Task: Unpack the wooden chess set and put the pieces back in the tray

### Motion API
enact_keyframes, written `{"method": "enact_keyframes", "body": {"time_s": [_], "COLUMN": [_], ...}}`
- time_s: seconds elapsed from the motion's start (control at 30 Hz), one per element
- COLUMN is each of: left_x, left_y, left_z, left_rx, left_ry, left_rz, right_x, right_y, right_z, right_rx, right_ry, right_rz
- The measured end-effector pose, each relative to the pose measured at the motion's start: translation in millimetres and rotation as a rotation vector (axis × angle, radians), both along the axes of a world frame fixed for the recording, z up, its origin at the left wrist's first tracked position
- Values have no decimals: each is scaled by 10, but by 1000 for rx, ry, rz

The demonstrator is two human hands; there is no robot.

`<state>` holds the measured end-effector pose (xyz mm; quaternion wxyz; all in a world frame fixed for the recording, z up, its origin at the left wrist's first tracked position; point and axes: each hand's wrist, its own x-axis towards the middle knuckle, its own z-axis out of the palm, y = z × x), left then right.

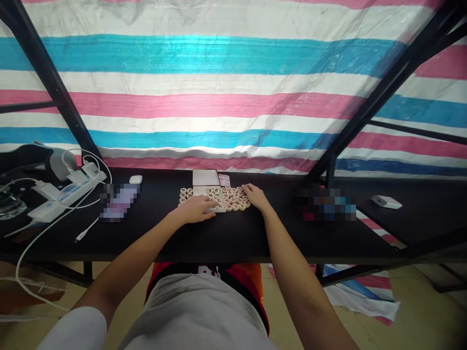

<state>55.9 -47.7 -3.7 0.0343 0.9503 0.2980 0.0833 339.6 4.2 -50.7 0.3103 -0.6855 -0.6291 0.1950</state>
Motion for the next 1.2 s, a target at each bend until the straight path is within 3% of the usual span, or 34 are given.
{"method": "enact_keyframes", "body": {"time_s": [0.17,0.5,0.67,0.8,0.87,1.03,1.1,1.2], "left_x": [25,-9,15,-47,-172,-667,-824,-927], "left_y": [-9,-3,7,72,136,357,443,532], "left_z": [-46,-44,-64,11,88,181,132,24], "left_rx": [70,57,57,6,-1,123,52,-156], "left_ry": [96,110,87,15,-50,-162,-73,39], "left_rz": [18,5,3,13,89,539,669,720], "right_x": [3,-14,-20,-15,-12,-8,-10,-12], "right_y": [10,-8,-21,-15,-11,-11,-13,-13], "right_z": [-9,8,26,22,17,15,17,18], "right_rx": [10,-2,1,-2,2,11,11,5], "right_ry": [1,9,9,12,9,3,1,3], "right_rz": [3,-3,-13,-4,-7,-6,-8,-16]}}
